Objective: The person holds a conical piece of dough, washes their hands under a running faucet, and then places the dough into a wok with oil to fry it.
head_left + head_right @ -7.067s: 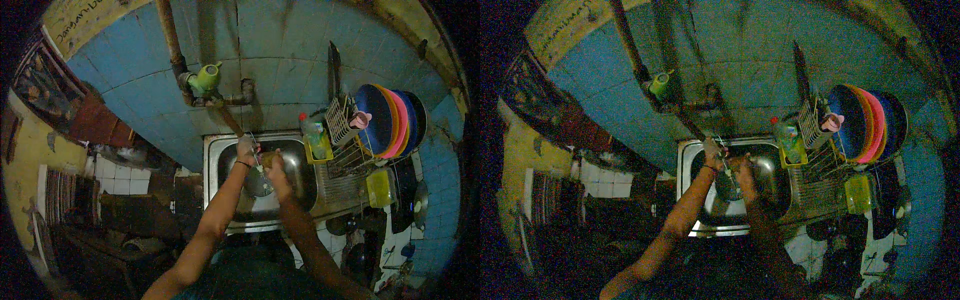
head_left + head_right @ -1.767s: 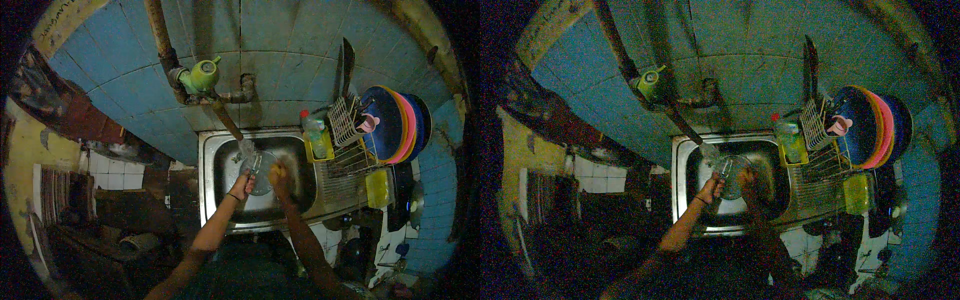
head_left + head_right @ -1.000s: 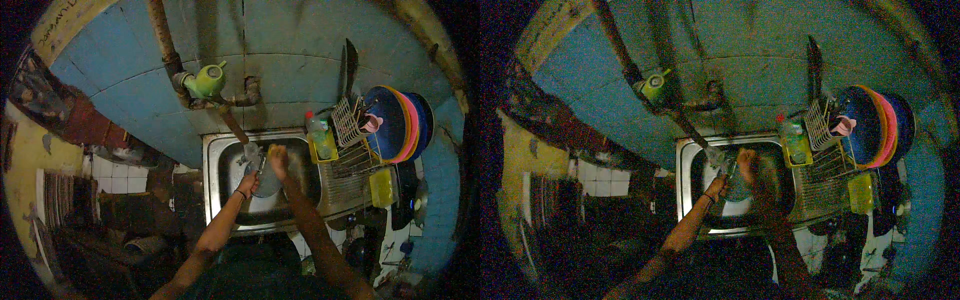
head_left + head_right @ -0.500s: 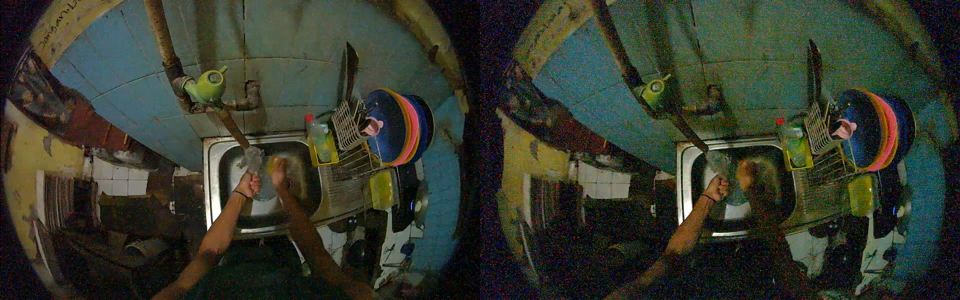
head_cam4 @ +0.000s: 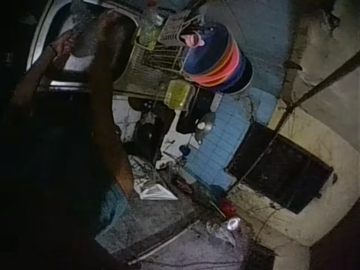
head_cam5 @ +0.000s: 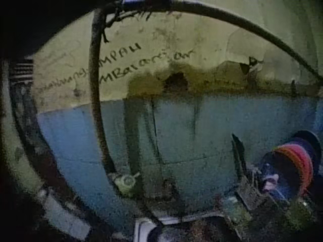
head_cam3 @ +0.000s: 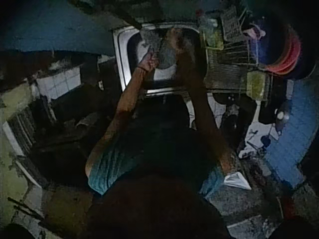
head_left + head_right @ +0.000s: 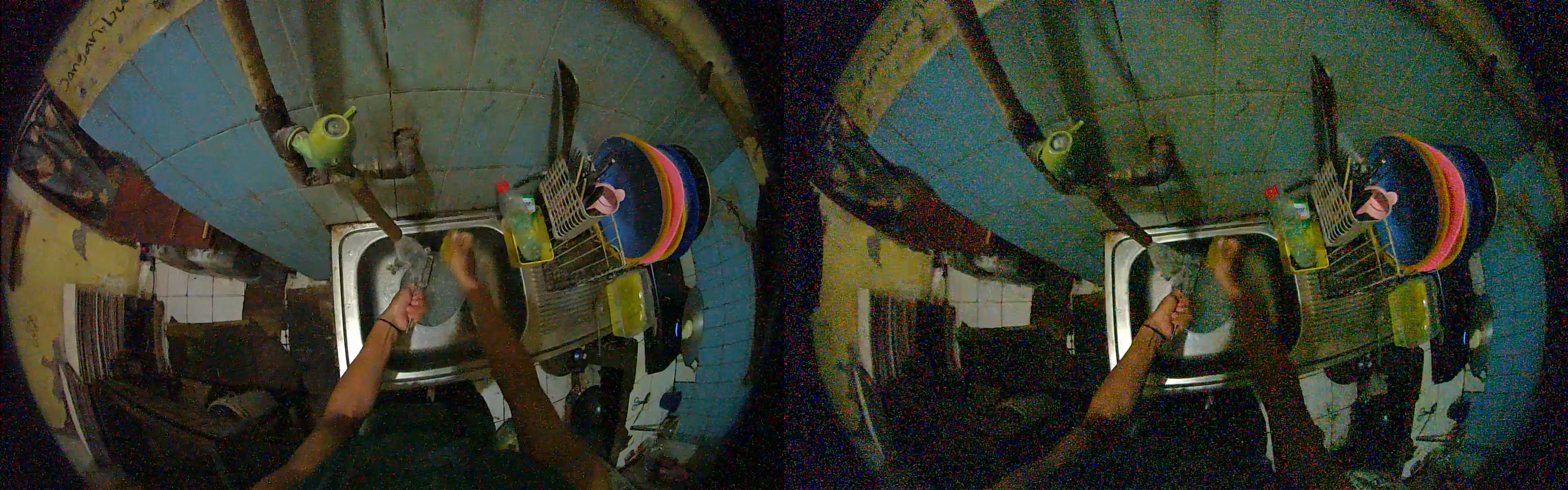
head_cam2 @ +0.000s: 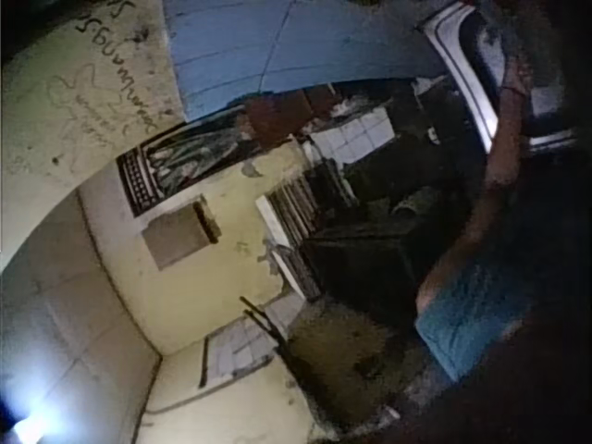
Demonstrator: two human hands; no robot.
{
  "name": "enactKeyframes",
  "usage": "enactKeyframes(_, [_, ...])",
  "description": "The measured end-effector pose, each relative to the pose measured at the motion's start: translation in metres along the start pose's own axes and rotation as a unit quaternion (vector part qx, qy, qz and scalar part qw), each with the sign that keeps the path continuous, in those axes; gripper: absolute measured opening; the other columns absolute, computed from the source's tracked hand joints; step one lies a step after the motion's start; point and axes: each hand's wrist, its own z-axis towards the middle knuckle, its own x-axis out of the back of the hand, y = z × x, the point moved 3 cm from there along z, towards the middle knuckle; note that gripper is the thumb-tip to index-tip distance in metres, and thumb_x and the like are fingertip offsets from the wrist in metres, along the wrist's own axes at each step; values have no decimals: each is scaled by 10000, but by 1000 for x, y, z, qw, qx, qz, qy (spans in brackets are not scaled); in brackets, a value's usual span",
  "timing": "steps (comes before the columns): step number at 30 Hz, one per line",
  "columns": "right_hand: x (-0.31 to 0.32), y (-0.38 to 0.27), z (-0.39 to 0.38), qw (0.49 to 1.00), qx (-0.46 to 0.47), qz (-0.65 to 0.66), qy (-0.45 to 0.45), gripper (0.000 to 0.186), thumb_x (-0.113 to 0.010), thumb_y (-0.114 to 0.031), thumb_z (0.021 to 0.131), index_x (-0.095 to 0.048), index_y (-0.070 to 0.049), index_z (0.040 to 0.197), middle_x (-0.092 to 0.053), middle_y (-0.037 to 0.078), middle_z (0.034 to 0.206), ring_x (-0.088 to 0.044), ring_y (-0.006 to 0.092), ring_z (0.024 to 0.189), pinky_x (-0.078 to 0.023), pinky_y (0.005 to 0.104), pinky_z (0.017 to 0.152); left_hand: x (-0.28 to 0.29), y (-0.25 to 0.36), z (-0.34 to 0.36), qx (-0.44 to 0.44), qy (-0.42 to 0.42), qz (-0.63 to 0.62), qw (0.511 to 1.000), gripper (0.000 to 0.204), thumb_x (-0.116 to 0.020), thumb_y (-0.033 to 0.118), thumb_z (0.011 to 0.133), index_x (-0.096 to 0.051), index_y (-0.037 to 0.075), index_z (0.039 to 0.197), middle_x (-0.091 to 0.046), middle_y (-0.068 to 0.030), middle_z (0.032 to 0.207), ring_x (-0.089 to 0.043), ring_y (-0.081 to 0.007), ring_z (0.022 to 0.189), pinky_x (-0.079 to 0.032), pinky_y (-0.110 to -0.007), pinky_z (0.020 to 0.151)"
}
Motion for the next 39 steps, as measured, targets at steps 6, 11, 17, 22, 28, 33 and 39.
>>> enactKeyframes(6, [-10, -20, -8, 982, 44, -181, 10, 427, -385, -440, 837, -488, -43, 718, -477, 68, 665, -472, 193, 601, -387, 365, 586, 0, 3, 16, -408, 250, 554, 682, 380, -326, 323, 828, -475, -21, 769, -509, -235, 648, -493, -386, 599, -384, -454, 542])
enactKeyframes(11, [-9, 124, 22, 919, -304, 241, -69, 479, -346, -496, 830, -488, -61, 686, -474, 40, 587, -455, 183, 509, -366, 323, 488, -6, 5, 21, -341, 276, 689, 578, 308, -337, 246, 827, -492, -20, 809, -533, -253, 708, -511, -426, 655, -398, -477, 647])
enactKeyframes(17, [-17, -5, -34, 991, 75, -10, 110, 314, -495, -317, 786, -510, -4, 769, -474, 151, 601, -517, 283, 581, -390, 403, 559, -33, 4, -25, -357, 279, 779, 434, 217, -402, 221, 802, -489, 24, 775, -537, -192, 644, -544, -353, 594, -446, -440, 603])
enactKeyframes(22, [-15, -9, -16, 994, -64, -43, 73, 345, -475, -347, 802, -510, -4, 789, -535, 160, 695, -531, 296, 623, -398, 406, 588, -53, 5, -40, -306, 323, 743, 500, 308, -348, 251, 838, -535, 30, 734, -566, -187, 684, -544, -347, 633, -451, -437, 608])
enactKeyframes(28, [-30, 59, -24, 778, -497, 375, 90, 348, -402, -341, 846, -520, -28, 752, -573, 102, 711, -536, 230, 575, -417, 313, 517, -16, 10, -17, -279, 349, 745, 495, 432, -345, 346, 829, -584, 2, 726, -567, -221, 703, -555, -364, 699, -453, -434, 624])
enactKeyframes(33, [-12, 49, -34, 831, -388, 395, 39, 320, -403, -346, 842, -485, -43, 907, -545, 99, 841, -513, 197, 693, -401, 301, 614, 9, 11, -25, -343, 341, 686, 544, 462, -350, 354, 825, -582, -27, 706, -551, -246, 699, -546, -392, 654, -443, -458, 609])
enactKeyframes(39, [-29, 15, -68, 888, -385, 239, -70, 404, -431, -346, 826, -428, -66, 1118, -500, 94, 1021, -471, 165, 871, -368, 308, 764, -15, 15, -26, -359, 321, 663, 574, 471, -345, 344, 829, -558, -45, 674, -542, -258, 690, -532, -409, 652, -422, -471, 599])
